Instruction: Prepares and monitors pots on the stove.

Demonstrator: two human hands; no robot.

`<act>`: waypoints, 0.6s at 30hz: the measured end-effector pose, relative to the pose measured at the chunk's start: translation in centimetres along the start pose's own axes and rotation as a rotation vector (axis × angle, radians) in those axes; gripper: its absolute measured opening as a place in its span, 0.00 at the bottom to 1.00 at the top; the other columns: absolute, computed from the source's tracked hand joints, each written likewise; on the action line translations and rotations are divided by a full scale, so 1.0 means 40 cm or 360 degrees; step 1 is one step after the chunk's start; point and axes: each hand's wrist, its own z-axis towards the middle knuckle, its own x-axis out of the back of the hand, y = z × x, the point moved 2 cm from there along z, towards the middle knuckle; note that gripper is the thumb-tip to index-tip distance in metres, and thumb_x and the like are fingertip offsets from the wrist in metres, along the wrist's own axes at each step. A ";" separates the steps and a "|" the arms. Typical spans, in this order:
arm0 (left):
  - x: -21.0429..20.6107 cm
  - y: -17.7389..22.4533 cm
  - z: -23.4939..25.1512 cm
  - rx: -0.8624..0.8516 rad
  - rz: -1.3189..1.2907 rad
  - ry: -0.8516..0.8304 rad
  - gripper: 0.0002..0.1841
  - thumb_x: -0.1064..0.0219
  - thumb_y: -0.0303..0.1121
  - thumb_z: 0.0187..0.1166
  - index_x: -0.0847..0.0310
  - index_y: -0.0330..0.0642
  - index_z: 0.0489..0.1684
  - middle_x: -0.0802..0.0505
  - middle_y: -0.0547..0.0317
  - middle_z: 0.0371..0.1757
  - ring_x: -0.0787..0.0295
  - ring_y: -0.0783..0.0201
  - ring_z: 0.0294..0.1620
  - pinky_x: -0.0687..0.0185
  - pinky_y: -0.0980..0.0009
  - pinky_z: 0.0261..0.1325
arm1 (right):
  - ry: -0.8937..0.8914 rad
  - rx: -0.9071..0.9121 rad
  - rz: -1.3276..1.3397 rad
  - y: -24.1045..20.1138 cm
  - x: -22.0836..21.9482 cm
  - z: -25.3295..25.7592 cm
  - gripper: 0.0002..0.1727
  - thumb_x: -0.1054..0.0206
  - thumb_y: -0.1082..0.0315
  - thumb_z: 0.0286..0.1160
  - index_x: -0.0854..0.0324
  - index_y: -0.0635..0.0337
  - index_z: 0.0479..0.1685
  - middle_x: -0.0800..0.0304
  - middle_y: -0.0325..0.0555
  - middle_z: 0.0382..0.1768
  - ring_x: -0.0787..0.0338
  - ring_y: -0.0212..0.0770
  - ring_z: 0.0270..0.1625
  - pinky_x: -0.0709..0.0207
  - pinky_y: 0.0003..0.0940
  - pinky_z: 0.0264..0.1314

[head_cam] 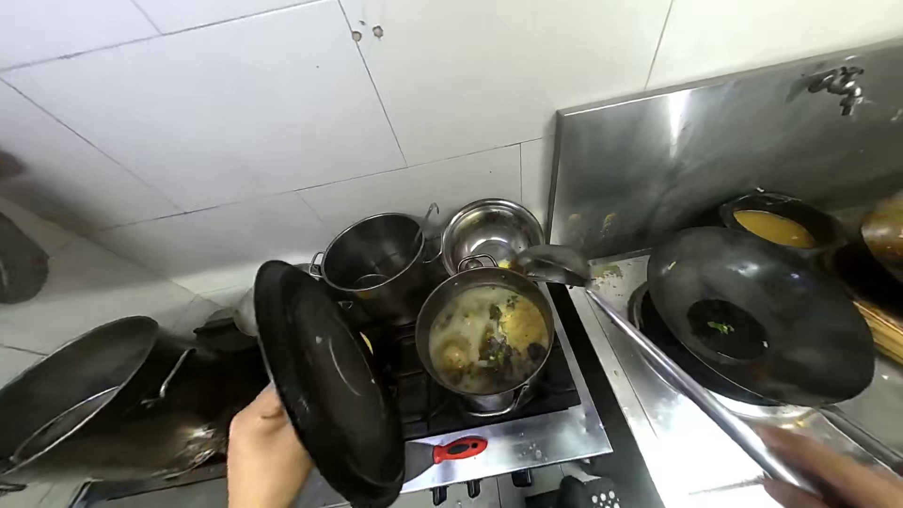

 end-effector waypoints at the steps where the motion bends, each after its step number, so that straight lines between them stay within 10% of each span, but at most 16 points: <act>1: 0.004 -0.051 -0.027 0.0002 -0.0004 0.0048 0.06 0.31 0.33 0.68 0.15 0.40 0.32 0.10 0.76 0.28 0.15 0.89 0.33 0.15 0.82 0.40 | -0.0034 0.0052 -0.0154 -0.048 0.023 0.029 0.30 0.37 0.62 0.84 0.31 0.67 0.82 0.11 0.69 0.45 0.10 0.63 0.38 0.17 0.64 0.42; 5: -0.003 -0.105 -0.137 0.0242 0.0005 0.0059 0.23 0.29 0.34 0.70 0.22 0.19 0.53 0.08 0.46 0.45 0.11 0.72 0.48 0.16 0.72 0.60 | -0.0118 0.0091 -0.0831 -0.187 0.024 0.178 0.29 0.38 0.57 0.82 0.27 0.54 0.82 0.09 0.61 0.54 0.07 0.63 0.49 0.15 0.66 0.49; 9: -0.018 -0.123 -0.200 0.0194 -0.0358 0.0077 0.04 0.30 0.28 0.68 0.17 0.39 0.26 0.10 0.76 0.27 0.15 0.91 0.35 0.17 0.86 0.44 | -0.0403 -0.0187 -0.1212 -0.312 -0.010 0.274 0.27 0.40 0.55 0.86 0.28 0.54 0.80 0.11 0.57 0.55 0.08 0.60 0.55 0.16 0.60 0.57; 14: -0.027 -0.193 -0.260 0.0098 -0.0671 -0.0010 0.03 0.27 0.35 0.73 0.06 0.58 0.34 0.06 0.86 0.42 0.13 0.89 0.51 0.16 0.81 0.60 | -0.0740 -0.0584 -0.1314 -0.435 -0.039 0.282 0.21 0.44 0.56 0.89 0.28 0.58 0.72 0.13 0.59 0.49 0.10 0.61 0.54 0.18 0.60 0.56; 18: -0.011 -0.213 -0.274 0.0141 -0.0696 -0.0016 0.03 0.26 0.34 0.71 0.07 0.56 0.33 0.06 0.85 0.41 0.13 0.88 0.51 0.16 0.81 0.59 | -0.0845 -0.0965 -0.0701 -0.503 0.001 0.274 0.17 0.49 0.53 0.95 0.29 0.54 0.66 0.18 0.48 0.28 0.15 0.41 0.20 0.15 0.39 0.25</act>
